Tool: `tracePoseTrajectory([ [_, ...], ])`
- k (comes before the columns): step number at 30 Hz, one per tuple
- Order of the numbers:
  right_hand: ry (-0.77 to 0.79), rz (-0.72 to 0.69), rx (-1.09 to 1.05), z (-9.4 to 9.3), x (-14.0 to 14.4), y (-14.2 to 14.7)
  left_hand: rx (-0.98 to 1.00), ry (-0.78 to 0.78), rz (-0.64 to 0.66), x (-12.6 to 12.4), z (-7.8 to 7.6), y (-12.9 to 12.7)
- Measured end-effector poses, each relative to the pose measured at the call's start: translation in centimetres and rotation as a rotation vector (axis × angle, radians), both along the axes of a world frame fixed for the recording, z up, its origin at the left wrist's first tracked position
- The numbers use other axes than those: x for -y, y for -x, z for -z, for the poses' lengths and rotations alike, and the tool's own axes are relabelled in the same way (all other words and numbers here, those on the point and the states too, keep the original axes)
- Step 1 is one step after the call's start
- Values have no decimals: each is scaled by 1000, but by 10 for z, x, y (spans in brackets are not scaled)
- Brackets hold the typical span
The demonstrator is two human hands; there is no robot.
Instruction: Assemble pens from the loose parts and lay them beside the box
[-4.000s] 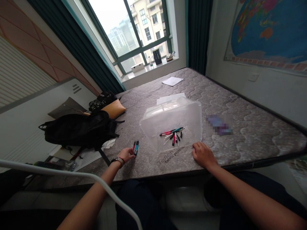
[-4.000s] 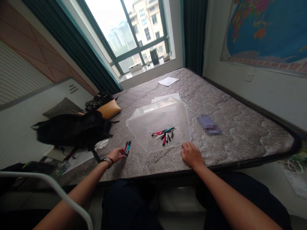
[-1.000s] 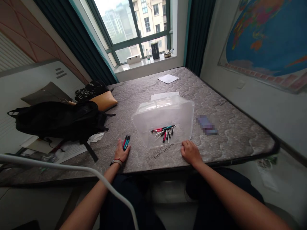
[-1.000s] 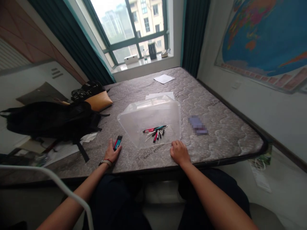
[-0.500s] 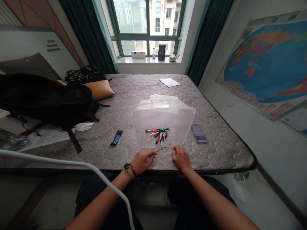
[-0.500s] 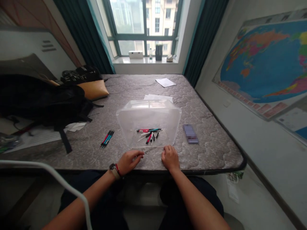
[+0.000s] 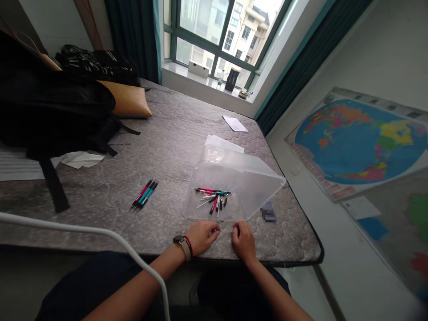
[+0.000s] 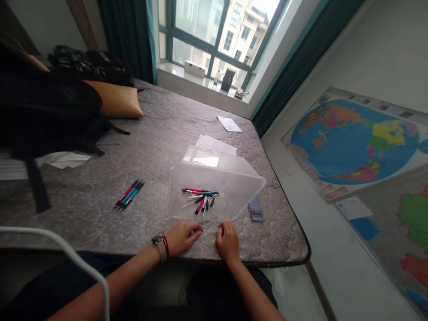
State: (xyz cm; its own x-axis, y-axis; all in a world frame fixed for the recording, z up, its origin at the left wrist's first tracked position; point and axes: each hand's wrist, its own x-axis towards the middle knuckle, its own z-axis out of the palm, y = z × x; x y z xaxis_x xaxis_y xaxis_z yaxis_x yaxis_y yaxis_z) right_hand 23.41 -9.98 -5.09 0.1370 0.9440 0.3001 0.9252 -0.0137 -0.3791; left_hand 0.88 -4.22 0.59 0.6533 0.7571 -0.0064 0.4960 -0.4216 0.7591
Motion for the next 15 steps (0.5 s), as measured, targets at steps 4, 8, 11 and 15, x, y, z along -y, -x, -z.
tracePoseTrajectory([
  [4,-50,43,-229,-1,0,3,2,7,-17,-4,5,-5],
  [8,-87,108,-429,-21,-28,18,-5,-1,-27,-10,11,-5],
  [11,-14,8,-530,-41,-70,28,-26,3,-58,-14,13,-4],
  [15,53,31,-602,-52,-117,34,-40,1,-65,-17,13,-4],
])
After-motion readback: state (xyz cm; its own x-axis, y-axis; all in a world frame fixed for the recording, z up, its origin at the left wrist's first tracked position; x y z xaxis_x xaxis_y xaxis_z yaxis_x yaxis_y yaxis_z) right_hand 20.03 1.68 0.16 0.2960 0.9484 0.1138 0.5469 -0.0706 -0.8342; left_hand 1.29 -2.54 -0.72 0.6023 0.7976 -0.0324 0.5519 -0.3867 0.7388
